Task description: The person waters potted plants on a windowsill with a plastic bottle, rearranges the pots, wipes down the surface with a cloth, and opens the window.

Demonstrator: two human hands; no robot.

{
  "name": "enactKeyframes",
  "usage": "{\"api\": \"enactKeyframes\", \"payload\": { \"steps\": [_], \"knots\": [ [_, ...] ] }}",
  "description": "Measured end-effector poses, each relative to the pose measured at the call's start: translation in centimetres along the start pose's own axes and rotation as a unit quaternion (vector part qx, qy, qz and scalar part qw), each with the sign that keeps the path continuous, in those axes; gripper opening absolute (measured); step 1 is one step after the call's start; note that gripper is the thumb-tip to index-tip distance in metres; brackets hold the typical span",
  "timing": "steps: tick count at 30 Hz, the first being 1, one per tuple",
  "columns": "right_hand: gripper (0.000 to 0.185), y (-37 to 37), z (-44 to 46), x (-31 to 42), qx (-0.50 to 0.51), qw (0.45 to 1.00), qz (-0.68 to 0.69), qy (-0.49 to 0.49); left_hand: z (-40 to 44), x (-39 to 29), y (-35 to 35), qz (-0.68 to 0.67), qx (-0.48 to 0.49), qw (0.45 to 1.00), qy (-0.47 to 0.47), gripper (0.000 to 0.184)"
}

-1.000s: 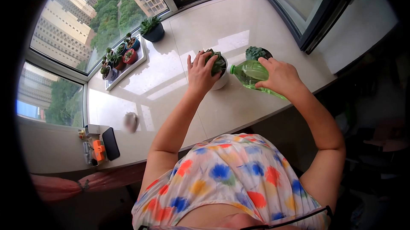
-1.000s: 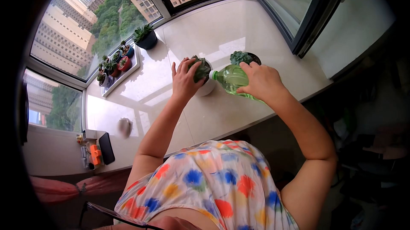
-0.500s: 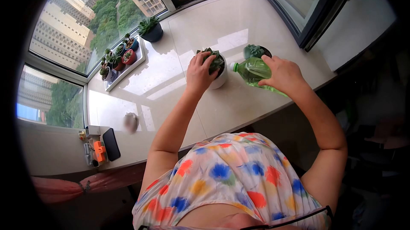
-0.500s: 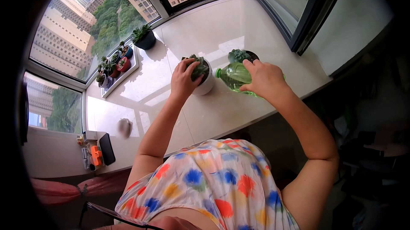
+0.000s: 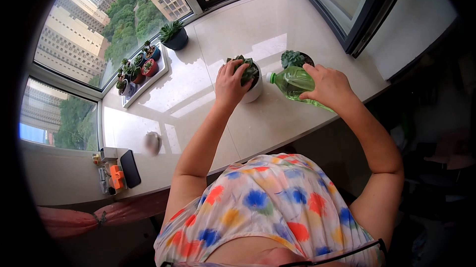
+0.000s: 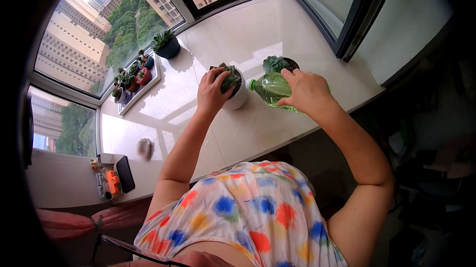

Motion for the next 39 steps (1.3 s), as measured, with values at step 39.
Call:
{"api": "enactKeyframes", "payload": {
  "steps": [39],
  "knots": [
    [0.079,-8.7,-6.7,-6.0,-0.185,0.923,0.333,-0.05,-7.4,11.1,-6.8,-0.554,0.145,0.734,0.366,0.063]
  ]
}}
Point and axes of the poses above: each hand's wrist, its own z-axis towards the middle knuckle, its own y-axis out of the back of the hand, x = y × z, the point moved 7 cm from there along z, towards the middle knuckle, and after that the axes turned 6 degrees about z, right-handed, at the moved point
